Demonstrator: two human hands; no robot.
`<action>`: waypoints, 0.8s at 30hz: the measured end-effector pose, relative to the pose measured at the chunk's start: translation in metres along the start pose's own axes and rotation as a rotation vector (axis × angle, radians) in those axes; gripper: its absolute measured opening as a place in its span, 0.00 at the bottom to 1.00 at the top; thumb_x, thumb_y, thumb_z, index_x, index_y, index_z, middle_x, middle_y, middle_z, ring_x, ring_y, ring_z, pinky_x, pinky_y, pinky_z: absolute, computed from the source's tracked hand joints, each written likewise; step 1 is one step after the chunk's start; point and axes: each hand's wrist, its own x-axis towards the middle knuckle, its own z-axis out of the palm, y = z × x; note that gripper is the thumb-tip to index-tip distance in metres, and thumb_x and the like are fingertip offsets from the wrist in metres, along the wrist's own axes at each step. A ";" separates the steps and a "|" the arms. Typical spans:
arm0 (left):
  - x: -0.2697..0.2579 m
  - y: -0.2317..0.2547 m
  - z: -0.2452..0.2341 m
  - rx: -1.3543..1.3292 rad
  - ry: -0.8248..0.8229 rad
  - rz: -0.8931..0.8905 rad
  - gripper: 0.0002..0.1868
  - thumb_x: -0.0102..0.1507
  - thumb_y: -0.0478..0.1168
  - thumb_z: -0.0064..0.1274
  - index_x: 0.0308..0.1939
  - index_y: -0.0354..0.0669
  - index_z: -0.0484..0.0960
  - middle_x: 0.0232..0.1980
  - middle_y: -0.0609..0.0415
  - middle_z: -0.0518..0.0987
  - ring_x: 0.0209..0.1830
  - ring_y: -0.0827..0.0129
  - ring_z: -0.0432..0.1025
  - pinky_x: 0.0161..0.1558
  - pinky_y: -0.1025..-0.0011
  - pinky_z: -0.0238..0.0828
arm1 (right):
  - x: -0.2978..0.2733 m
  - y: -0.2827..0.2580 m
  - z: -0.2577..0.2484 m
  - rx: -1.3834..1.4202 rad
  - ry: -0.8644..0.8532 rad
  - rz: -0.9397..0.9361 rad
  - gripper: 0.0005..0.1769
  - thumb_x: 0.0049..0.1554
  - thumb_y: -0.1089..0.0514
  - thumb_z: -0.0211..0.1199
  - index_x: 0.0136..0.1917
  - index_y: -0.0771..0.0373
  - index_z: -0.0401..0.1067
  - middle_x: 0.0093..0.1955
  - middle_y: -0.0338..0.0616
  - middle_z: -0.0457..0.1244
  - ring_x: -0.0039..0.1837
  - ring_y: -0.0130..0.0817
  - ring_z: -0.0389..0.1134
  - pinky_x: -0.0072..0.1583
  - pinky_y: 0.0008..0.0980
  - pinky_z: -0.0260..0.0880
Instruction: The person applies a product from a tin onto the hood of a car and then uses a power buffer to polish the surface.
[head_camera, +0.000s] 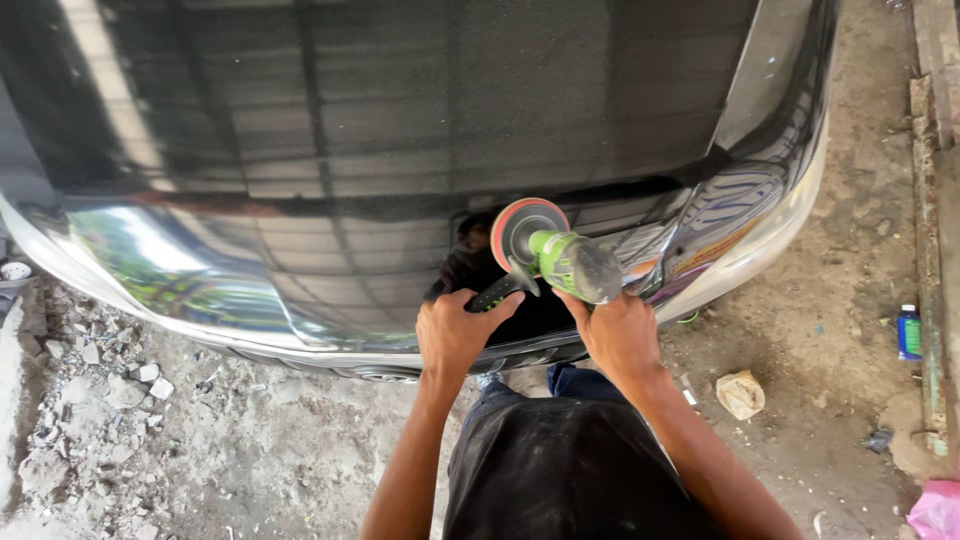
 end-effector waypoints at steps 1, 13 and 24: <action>-0.001 -0.009 -0.007 0.006 0.002 -0.007 0.33 0.48 0.65 0.71 0.22 0.35 0.83 0.17 0.41 0.77 0.16 0.49 0.73 0.22 0.56 0.68 | -0.001 -0.010 0.004 0.013 -0.009 -0.011 0.26 0.59 0.39 0.65 0.53 0.66 0.72 0.27 0.55 0.66 0.31 0.58 0.69 0.32 0.52 0.69; -0.009 -0.097 -0.074 0.015 -0.043 -0.112 0.30 0.50 0.64 0.69 0.20 0.37 0.83 0.10 0.54 0.73 0.08 0.69 0.65 0.14 0.64 0.56 | -0.012 -0.101 0.050 0.063 -0.156 -0.019 0.31 0.60 0.39 0.64 0.55 0.70 0.64 0.25 0.52 0.66 0.30 0.53 0.72 0.32 0.45 0.72; -0.021 -0.035 -0.016 0.022 -0.023 0.020 0.33 0.46 0.64 0.71 0.19 0.34 0.82 0.13 0.44 0.73 0.10 0.54 0.68 0.16 0.59 0.62 | -0.030 -0.032 0.011 0.047 -0.100 0.119 0.25 0.58 0.40 0.65 0.50 0.66 0.73 0.26 0.54 0.66 0.30 0.59 0.70 0.33 0.52 0.70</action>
